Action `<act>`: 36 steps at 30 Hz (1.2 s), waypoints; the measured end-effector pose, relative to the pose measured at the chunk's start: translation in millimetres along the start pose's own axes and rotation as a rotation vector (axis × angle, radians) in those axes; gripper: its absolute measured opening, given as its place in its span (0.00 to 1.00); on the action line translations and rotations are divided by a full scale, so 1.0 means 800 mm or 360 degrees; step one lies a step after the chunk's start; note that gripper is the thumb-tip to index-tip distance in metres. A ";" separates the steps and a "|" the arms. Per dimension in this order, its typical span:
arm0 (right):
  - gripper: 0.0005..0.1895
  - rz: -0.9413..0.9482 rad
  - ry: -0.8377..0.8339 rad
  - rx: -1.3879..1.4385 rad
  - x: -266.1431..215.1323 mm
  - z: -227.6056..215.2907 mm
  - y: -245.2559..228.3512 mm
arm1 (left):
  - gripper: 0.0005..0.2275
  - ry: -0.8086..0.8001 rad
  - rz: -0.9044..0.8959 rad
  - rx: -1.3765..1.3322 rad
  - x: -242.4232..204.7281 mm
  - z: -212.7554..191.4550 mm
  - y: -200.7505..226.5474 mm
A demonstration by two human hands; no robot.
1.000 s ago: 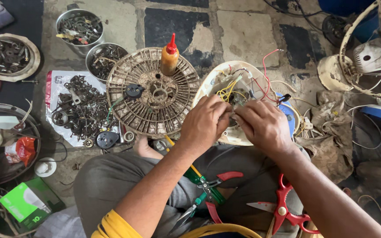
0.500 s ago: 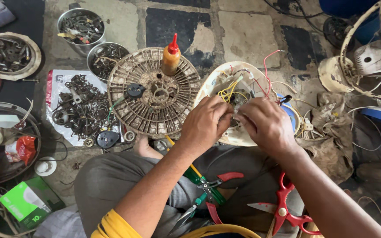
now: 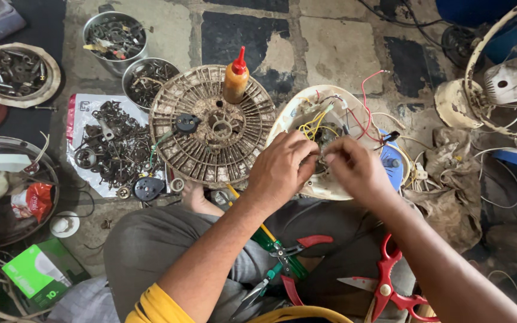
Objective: The person is repairing an electric fan by stripping and connecting internal motor wires with pliers and scissors while sitting on the floor.
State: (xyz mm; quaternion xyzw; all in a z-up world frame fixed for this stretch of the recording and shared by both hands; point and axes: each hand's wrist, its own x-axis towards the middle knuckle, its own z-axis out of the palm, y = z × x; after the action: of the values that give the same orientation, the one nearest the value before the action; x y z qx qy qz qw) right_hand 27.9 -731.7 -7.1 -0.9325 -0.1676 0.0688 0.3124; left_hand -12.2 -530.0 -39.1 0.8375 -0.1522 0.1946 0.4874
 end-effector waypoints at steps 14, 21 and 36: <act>0.05 0.0499 -0.0247 0.1020 0.002 0.006 0.008 | 0.06 -0.0005 0.0009 0.0015 0.000 0.000 0.001; 0.09 -0.1083 0.0255 -0.0672 -0.006 -0.020 -0.024 | 0.06 0.0002 0.0020 -0.0022 0.000 -0.001 0.000; 0.07 -0.0828 0.0194 -0.0285 0.002 -0.010 -0.025 | 0.05 0.0036 -0.0042 -0.0027 0.001 -0.006 0.002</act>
State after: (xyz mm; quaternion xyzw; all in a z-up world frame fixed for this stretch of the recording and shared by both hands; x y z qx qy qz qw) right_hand 26.0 -720.5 11.6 -0.8844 -0.3877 -0.0850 0.2455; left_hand -13.3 -526.6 -35.1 0.8331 -0.1373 0.1962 0.4985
